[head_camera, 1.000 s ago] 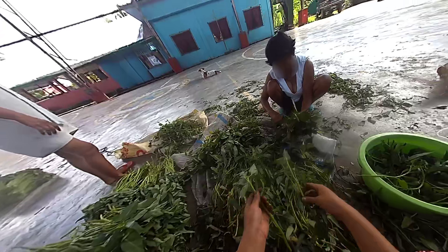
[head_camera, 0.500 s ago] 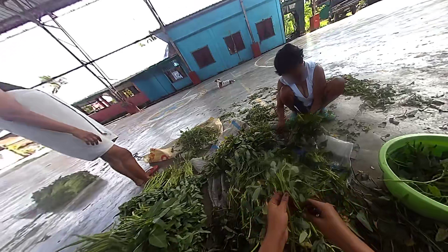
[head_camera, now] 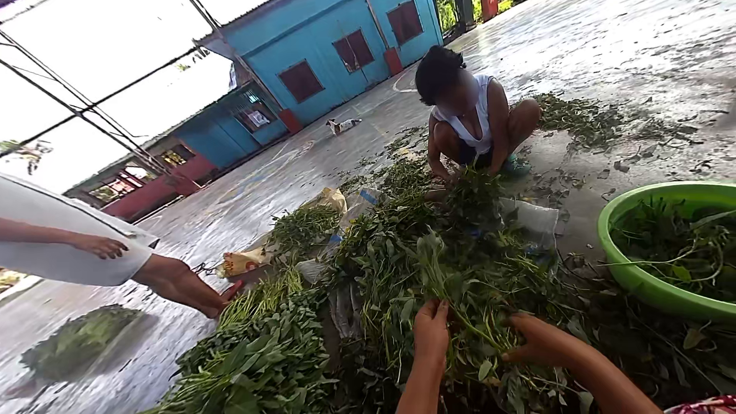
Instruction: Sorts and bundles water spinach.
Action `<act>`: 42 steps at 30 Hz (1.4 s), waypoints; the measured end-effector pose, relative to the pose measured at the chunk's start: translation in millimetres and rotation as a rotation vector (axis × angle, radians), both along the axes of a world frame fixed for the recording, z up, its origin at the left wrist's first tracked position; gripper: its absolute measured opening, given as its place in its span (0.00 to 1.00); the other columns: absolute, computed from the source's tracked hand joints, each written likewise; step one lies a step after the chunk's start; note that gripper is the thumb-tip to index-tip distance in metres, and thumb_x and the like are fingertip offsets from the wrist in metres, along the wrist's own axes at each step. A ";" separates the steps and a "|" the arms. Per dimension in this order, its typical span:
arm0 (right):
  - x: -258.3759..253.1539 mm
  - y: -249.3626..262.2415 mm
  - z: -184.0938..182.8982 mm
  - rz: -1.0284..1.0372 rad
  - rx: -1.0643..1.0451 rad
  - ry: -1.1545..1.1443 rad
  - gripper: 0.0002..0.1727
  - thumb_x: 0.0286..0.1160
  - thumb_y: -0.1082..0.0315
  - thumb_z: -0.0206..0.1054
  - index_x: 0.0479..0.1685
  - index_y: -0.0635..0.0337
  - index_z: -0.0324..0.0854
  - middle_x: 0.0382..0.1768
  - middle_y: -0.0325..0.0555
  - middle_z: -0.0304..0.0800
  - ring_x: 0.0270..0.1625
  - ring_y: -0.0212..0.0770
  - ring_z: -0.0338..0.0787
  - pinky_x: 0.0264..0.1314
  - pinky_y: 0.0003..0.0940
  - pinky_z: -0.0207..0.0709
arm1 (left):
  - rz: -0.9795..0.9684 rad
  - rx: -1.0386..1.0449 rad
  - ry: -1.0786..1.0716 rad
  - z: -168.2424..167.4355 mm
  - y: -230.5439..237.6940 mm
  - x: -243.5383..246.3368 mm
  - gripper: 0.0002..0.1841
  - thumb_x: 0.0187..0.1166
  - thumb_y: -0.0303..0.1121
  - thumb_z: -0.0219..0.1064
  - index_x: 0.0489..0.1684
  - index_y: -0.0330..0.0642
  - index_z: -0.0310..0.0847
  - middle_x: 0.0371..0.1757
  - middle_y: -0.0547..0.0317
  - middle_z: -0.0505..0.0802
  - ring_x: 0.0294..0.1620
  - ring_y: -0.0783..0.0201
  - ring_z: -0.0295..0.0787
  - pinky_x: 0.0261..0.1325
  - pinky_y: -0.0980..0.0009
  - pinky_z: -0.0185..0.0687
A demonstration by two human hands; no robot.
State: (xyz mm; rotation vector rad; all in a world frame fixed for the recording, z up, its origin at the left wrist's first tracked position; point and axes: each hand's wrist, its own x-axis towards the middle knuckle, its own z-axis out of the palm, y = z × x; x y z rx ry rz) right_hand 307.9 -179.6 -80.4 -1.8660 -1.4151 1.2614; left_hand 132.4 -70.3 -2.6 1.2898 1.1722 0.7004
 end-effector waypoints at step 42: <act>41.8 24.8 -102.6 -0.515 -0.113 0.036 0.21 0.85 0.61 0.66 0.69 0.62 0.84 0.69 0.63 0.85 0.75 0.58 0.81 0.82 0.57 0.68 | 0.430 -0.326 -0.336 -1.9 5.4 -28.8 0.14 0.96 0.38 0.44 0.45 0.41 0.71 0.19 0.64 0.73 0.11 0.71 0.67 0.16 0.77 0.71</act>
